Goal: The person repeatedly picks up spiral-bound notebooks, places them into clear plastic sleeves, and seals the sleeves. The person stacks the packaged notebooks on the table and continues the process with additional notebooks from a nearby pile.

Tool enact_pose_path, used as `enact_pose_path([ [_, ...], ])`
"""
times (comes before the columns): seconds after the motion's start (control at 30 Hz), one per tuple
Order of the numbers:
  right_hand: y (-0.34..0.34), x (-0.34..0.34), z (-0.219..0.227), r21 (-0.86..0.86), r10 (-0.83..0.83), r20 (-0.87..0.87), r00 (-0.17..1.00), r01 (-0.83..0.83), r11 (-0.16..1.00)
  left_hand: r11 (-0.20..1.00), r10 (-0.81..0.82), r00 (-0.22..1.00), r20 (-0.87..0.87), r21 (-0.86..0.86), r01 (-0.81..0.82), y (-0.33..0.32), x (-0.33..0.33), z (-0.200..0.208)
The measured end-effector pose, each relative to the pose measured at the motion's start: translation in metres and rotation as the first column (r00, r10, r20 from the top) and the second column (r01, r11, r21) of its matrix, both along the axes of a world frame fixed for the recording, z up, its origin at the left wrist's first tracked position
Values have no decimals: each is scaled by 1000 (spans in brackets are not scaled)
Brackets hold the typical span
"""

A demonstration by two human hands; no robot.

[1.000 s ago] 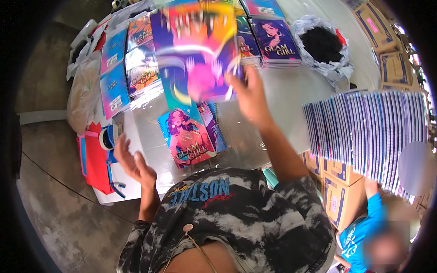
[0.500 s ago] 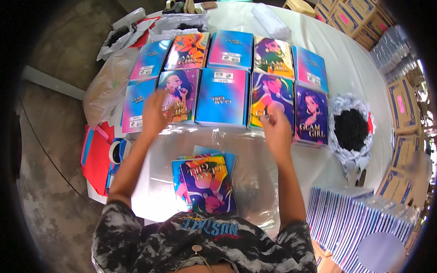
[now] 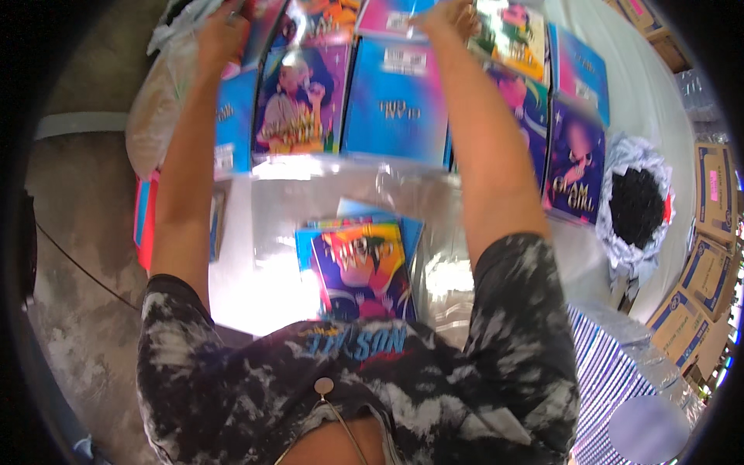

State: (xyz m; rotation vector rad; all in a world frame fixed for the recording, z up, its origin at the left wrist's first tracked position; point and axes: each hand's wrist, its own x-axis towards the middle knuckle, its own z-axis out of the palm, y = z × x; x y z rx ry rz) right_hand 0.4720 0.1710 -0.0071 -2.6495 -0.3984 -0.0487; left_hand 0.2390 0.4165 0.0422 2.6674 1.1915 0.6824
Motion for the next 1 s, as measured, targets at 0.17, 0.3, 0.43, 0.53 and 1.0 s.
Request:
enact_pose_path([
  [0.17, -53, 15, 59, 620, 380, 103, 919, -358, 698, 934, 212, 757, 618, -355, 29, -181, -132, 84],
  [0.3, -133, -79, 139, 927, 435, 308, 846, -370, 62, 945, 82, 996, 45, -320, -63, -304, -255, -21],
  [0.43, -190, -142, 66, 397, 823, 326, 465, -857, 327, 882, 125, 992, -12, -456, -117, -369, -280, -63],
  [0.53, -238, -228, 40, 115, 878, 469, 93, -992, 44, 950, 151, 972, 179, -297, -93, -315, -261, -22],
  [1.0, -125, 55, 27, 218, 174, 10, 985, -172, 961, 955, 168, 958, -232, -202, -216, -82, 105, -34],
])
